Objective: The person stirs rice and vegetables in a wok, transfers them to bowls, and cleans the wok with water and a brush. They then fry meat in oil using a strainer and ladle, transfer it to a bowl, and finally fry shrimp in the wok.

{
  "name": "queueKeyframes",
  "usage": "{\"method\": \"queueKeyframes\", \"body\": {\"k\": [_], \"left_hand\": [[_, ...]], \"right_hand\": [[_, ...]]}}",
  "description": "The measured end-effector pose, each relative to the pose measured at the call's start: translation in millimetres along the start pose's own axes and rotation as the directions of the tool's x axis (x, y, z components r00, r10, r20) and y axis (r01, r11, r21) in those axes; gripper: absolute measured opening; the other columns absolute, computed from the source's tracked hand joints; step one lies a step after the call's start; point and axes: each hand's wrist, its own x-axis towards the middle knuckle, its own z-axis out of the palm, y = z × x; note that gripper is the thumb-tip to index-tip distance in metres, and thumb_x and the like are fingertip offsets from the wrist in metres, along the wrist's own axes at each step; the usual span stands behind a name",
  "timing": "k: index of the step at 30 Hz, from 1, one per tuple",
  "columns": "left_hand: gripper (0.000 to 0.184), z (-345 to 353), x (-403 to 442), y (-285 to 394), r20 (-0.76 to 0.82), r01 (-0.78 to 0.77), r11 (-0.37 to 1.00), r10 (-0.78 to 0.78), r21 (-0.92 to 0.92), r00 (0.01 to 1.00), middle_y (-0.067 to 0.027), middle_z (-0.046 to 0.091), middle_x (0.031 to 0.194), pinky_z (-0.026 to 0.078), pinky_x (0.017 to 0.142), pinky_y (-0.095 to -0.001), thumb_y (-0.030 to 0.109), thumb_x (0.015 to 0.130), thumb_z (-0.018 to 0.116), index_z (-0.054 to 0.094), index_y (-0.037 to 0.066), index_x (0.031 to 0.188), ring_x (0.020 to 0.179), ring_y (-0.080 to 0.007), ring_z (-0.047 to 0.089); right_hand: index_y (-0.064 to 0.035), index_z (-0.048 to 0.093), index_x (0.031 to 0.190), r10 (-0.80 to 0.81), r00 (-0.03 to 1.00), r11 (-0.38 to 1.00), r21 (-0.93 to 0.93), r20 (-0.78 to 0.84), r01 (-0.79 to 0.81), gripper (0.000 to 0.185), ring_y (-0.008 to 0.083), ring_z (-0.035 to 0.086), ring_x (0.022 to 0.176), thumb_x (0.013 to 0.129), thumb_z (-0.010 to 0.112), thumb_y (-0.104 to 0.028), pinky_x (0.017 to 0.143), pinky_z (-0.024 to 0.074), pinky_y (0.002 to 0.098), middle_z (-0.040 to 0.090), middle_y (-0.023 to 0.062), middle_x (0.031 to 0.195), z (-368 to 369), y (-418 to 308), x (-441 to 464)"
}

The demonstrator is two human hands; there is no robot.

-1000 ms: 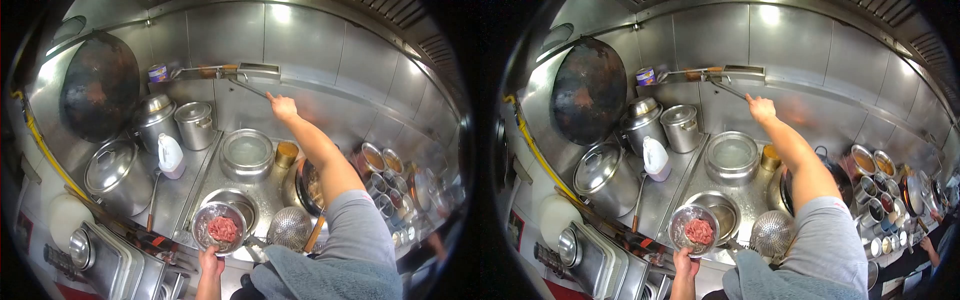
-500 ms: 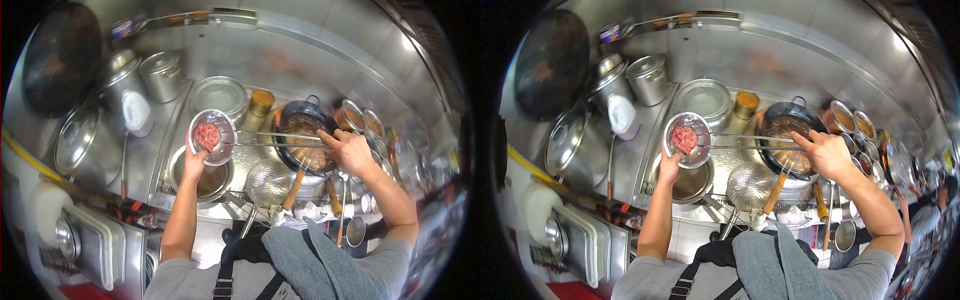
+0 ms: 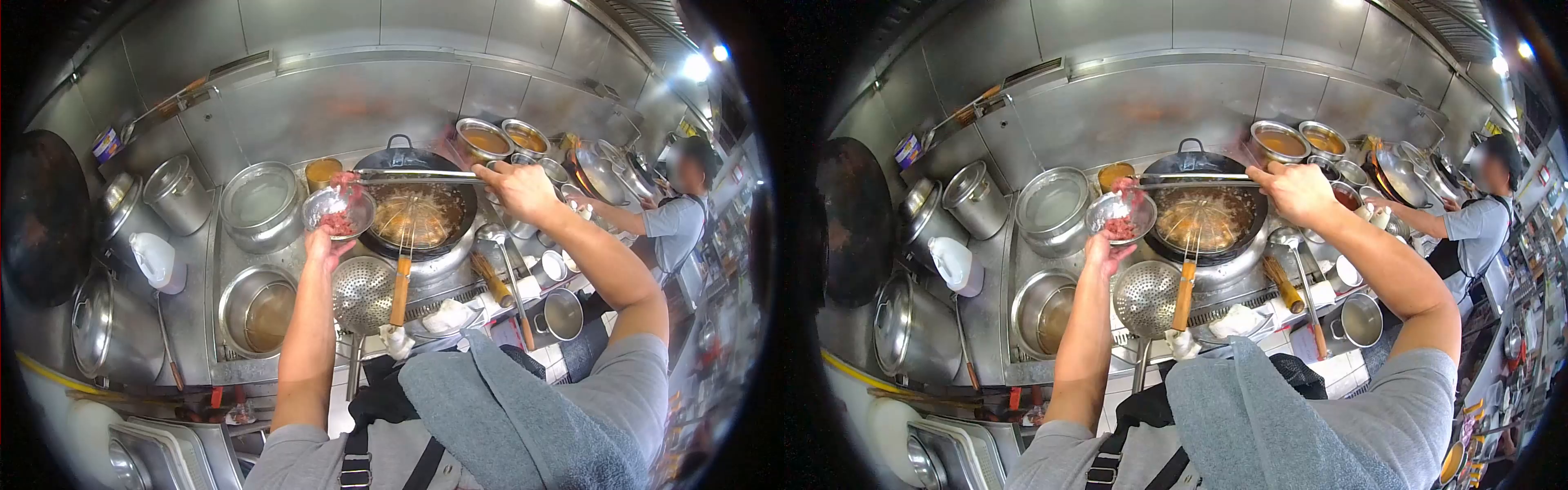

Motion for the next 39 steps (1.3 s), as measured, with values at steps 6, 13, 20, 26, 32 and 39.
{"method": "queueKeyframes", "body": {"k": [6, 13, 20, 26, 32, 39], "left_hand": [[0.039, 77.6, -4.6, -41.3, 0.0, -0.046, 0.999, 0.046, -0.026, 0.999, -0.0258, 0.062, 0.111, 0.057, 0.085, -0.0543, 0.006, 0.079, 0.048, 0.054, -0.007, 0.116, 0.095, -0.0383, 0.066], [0.059, 122.2, 11.9, -96.0, 0.011, -0.018, 0.998, 0.018, -0.065, 1.0, -0.021, 0.057, 0.12, 0.061, 0.075, -0.0522, 0.001, 0.079, 0.045, 0.033, 0.007, 0.137, 0.096, -0.0392, 0.066], [0.054, 132.3, 22.1, -115.0, -0.212, -0.079, 0.996, 0.087, 0.045, 0.973, -0.0182, 0.054, 0.121, 0.061, 0.073, -0.0533, 0.0, 0.082, 0.048, 0.033, 0.01, 0.133, 0.097, -0.0364, 0.066], [0.034, 115.2, 29.0, -84.8, -0.199, -0.149, 0.986, 0.161, 0.073, 0.967, -0.01, 0.067, 0.097, 0.058, 0.069, -0.0472, 0.001, 0.078, 0.05, 0.057, 0.01, 0.11, 0.086, -0.0271, 0.067], [0.065, 99.3, 16.8, -28.5, -0.082, -0.194, 0.95, 0.22, 0.244, 0.972, -0.0135, 0.048, 0.135, 0.059, 0.071, -0.0527, 0.005, 0.085, 0.051, 0.028, 0.02, 0.144, 0.107, -0.0323, 0.062], [0.056, 71.9, 50.1, 5.0, 0.089, -0.213, 0.88, 0.194, 0.424, 0.977, -0.0123, 0.052, 0.137, 0.058, 0.074, -0.0513, 0.029, 0.099, 0.054, 0.029, 0.024, 0.149, 0.11, -0.032, 0.062]], "right_hand": [[-0.0205, 0.053, 0.134, -0.035, 0.997, 0.998, 0.044, -0.067, 0.038, 0.045, 0.0265, 0.067, 0.071, 0.09, 0.061, -0.026, 0.057, 0.0531, 0.0405, 0.062, 0.0081, 0.088, 43.6, 55.8, -52.1], [-0.0209, 0.051, 0.137, -0.013, 1.0, 0.989, 0.149, -0.016, 0.015, 0.047, 0.0278, 0.068, 0.075, 0.091, 0.059, -0.025, 0.06, 0.0539, 0.041, 0.063, 0.0093, 0.092, 92.9, 111.0, -89.5], [-0.018, 0.057, 0.126, 0.227, 0.952, 0.911, 0.3, 0.207, -0.283, 0.034, 0.0318, 0.07, 0.092, 0.092, 0.055, -0.02, 0.074, 0.0557, 0.0461, 0.068, 0.0142, 0.105, 192.8, 112.3, -32.9], [-0.0154, 0.061, 0.121, 0.334, 0.861, 0.823, 0.328, 0.383, -0.465, 0.033, 0.0343, 0.068, 0.102, 0.091, 0.06, -0.027, 0.086, 0.0549, 0.0468, 0.07, 0.0172, 0.108, 238.9, 114.9, -9.5], [-0.0243, 0.049, 0.14, 0.243, 0.964, 0.933, 0.245, 0.104, -0.262, 0.052, 0.0321, 0.069, 0.094, 0.09, 0.063, -0.032, 0.078, 0.0551, 0.0454, 0.067, 0.014, 0.11, 146.3, 157.7, -14.7], [-0.0228, 0.049, 0.142, -0.04, 0.99, 0.988, 0.154, 0.139, 0.018, 0.054, 0.0292, 0.069, 0.087, 0.09, 0.064, -0.031, 0.069, 0.0559, 0.0431, 0.066, 0.0107, 0.105, 57.9, 80.6, 8.7]]}}
